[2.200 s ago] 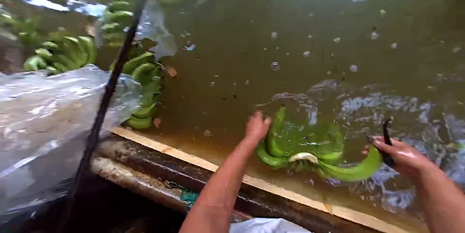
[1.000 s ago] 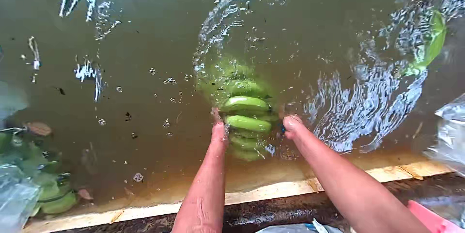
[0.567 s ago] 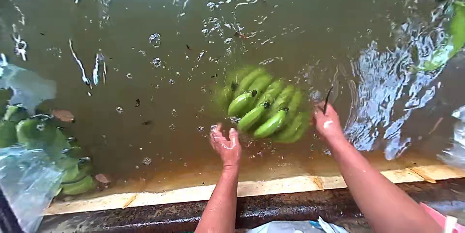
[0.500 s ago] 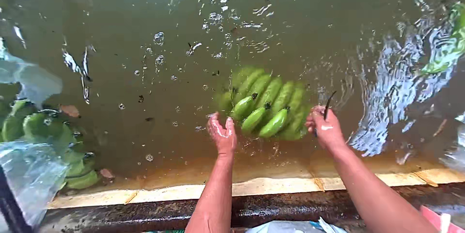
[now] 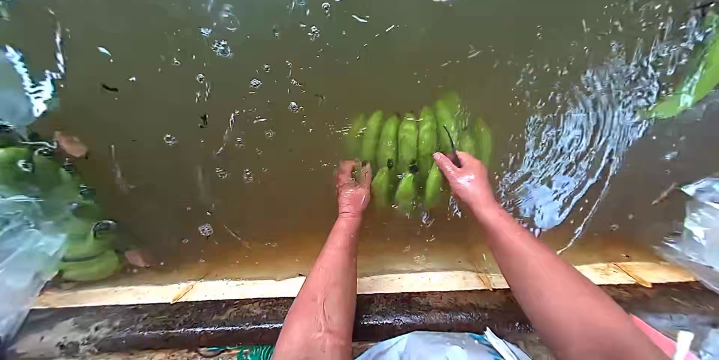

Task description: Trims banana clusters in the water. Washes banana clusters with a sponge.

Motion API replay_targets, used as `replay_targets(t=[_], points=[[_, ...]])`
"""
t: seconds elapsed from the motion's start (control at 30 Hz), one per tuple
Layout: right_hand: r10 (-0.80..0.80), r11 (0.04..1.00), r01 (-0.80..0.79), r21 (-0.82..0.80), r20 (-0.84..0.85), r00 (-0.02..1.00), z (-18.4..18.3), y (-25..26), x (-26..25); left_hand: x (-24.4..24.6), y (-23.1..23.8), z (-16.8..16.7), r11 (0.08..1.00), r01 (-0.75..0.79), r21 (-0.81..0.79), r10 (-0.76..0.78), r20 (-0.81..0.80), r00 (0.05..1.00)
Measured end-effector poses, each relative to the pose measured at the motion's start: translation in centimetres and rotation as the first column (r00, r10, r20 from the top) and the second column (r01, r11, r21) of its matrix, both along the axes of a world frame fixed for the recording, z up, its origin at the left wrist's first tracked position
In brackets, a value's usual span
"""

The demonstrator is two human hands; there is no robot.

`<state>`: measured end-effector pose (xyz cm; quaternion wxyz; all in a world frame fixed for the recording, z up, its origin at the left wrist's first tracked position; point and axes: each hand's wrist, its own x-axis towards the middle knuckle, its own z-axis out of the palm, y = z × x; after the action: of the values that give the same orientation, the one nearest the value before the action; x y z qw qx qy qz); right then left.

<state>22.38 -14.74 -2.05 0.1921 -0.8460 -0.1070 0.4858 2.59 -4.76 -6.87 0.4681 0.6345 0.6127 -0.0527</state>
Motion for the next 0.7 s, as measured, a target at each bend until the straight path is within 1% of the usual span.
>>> replay_targets(t=[0.07,0.13,0.2,0.27,0.33,0.37,0.4,0.43,0.47,0.5,0.53,0.63,0.7], points=[[0.003,1.000,-0.003,-0.003,0.006,1.000,0.2,0.2,0.2,0.2,-0.5,0.2,0.998,-0.057,-0.035,0.057,0.010,0.998],[-0.055,0.998,0.055,-0.007,-0.032,0.998,-0.2,0.2,0.7,0.8,-0.6,0.6,0.993,-0.108,-0.041,0.107,-0.023,0.994],[-0.156,0.987,0.152,-0.046,-0.087,0.984,-0.4,0.1,0.9,1.9,-0.6,1.0,0.981,-0.192,-0.014,0.190,-0.108,0.976],[-0.269,0.961,0.256,-0.103,-0.147,0.952,0.0,0.0,0.9,2.6,-0.3,1.4,0.975,-0.218,-0.032,0.209,-0.179,0.961],[-0.387,0.921,0.366,-0.136,-0.191,0.902,0.0,-0.2,0.9,2.5,-0.3,1.5,0.981,-0.189,-0.036,0.181,-0.155,0.971],[-0.457,0.888,0.435,-0.147,-0.206,0.865,-0.1,-0.3,0.8,2.0,-0.7,1.3,0.989,-0.150,0.007,0.150,-0.096,0.984],[-0.532,0.846,0.509,-0.158,-0.217,0.818,-0.3,-0.4,0.7,1.5,-1.4,1.2,0.993,-0.084,0.084,0.086,-0.021,0.996],[-0.594,0.805,0.570,-0.165,-0.215,0.775,-0.7,-0.7,0.6,1.1,-2.3,1.3,0.983,0.003,0.183,-0.011,0.042,0.999],[-0.632,0.775,0.611,-0.162,-0.219,0.743,-1.0,-0.9,0.4,1.0,-3.3,1.4,0.946,0.088,0.311,-0.118,0.078,0.990],[-0.633,0.774,0.617,-0.143,-0.212,0.744,-1.1,-1.2,0.2,1.1,-4.0,1.6,0.896,0.161,0.413,-0.210,0.075,0.975],[-0.599,0.800,0.591,-0.105,-0.207,0.774,-1.0,-1.6,-0.1,1.4,-4.5,2.0,0.855,0.229,0.465,-0.283,0.049,0.958],[-0.440,0.891,0.454,0.030,-0.195,0.877,-0.6,-3.5,-1.3,2.8,-4.4,3.0,0.788,0.377,0.486,-0.404,-0.053,0.913],[-0.388,0.908,0.411,0.079,-0.211,0.897,-0.3,-4.5,-2.0,4.3,-2.9,3.8,0.778,0.470,0.416,-0.468,-0.115,0.876]])
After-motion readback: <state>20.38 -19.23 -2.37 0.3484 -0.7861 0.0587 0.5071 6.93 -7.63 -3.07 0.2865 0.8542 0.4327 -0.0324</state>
